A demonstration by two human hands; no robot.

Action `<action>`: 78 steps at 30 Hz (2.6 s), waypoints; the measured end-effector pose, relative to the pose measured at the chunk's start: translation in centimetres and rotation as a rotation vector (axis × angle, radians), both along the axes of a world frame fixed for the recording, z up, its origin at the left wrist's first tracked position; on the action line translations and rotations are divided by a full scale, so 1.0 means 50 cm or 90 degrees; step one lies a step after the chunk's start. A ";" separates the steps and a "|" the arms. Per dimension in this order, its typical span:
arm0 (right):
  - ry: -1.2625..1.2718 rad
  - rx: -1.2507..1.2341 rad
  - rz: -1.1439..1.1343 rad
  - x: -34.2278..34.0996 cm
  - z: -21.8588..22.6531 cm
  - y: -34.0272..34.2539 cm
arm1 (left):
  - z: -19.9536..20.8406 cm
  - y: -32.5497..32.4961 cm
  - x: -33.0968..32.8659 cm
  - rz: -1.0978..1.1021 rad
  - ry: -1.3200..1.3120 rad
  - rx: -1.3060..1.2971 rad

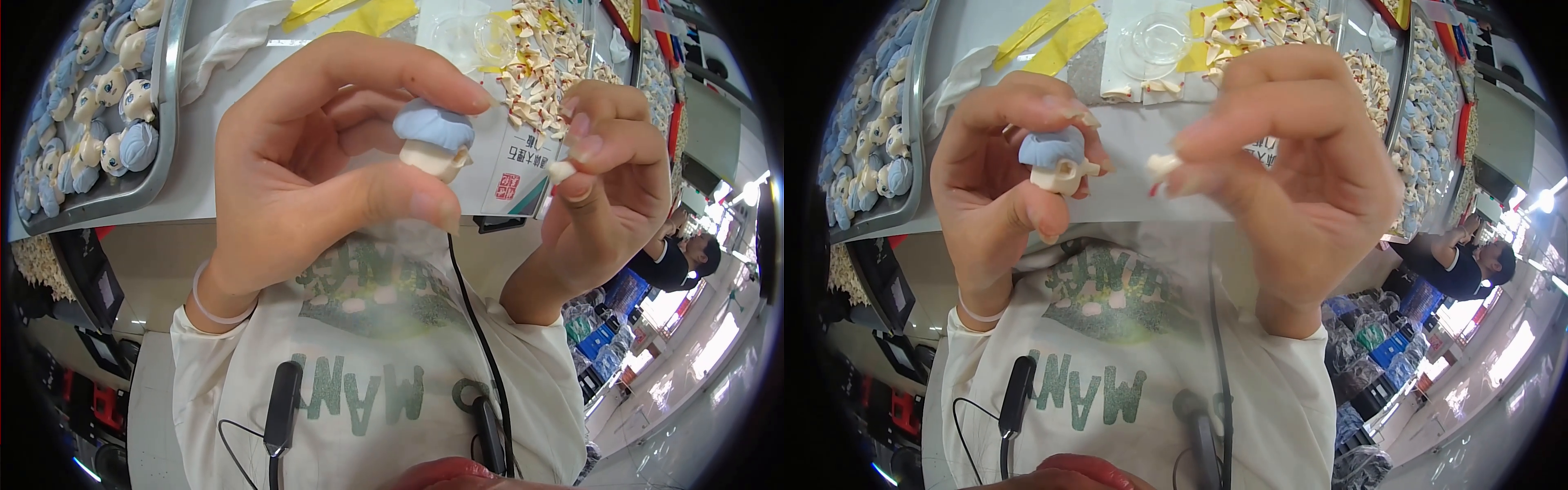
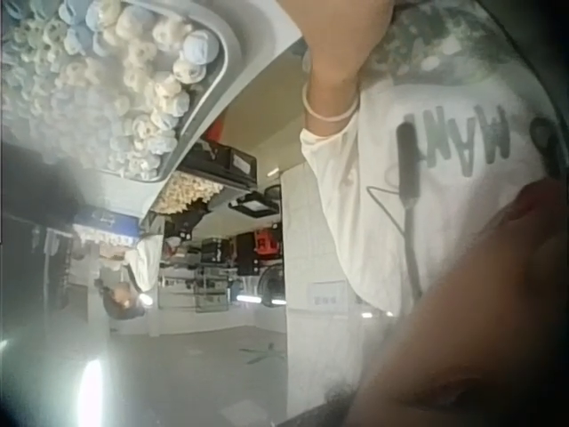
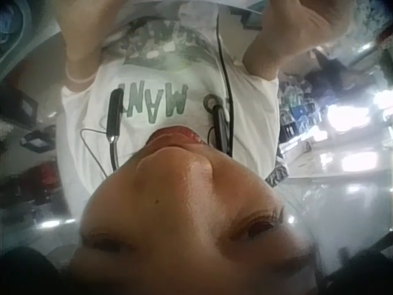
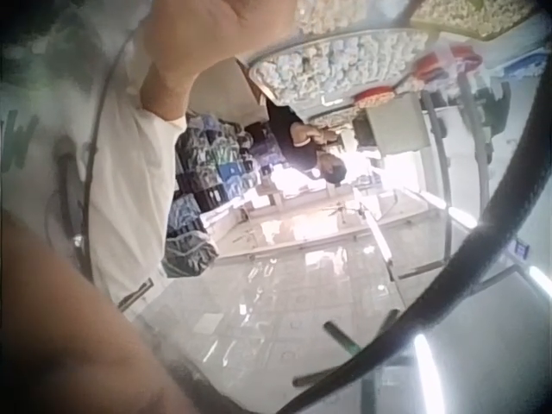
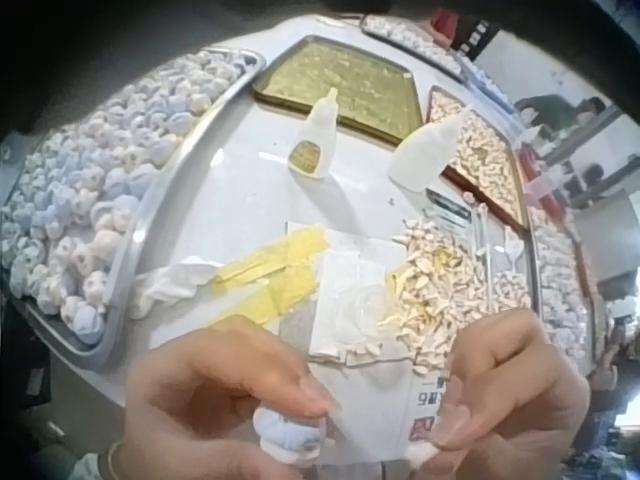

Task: The person assembles a small figurine by attaching plastic hair pieces and small body parts to a toy head, using a glue dispenser to secure the components.

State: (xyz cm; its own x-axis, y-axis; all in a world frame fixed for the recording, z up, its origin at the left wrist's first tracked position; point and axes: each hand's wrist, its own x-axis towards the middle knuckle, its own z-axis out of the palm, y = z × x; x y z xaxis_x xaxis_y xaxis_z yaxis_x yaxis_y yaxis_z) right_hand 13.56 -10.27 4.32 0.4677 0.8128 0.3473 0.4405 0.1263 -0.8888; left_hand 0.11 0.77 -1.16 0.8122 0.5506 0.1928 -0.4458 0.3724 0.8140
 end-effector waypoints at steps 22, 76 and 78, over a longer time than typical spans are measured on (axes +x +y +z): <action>0.013 0.027 0.041 -0.010 -0.023 -0.008 | 0.012 -0.001 -0.002 0.032 0.060 -0.005; -0.081 0.026 -0.248 0.170 0.001 0.037 | 0.009 0.006 -0.001 0.042 0.030 0.077; -0.057 0.008 -0.254 0.170 0.012 0.102 | 0.002 0.012 -0.001 0.031 0.017 0.103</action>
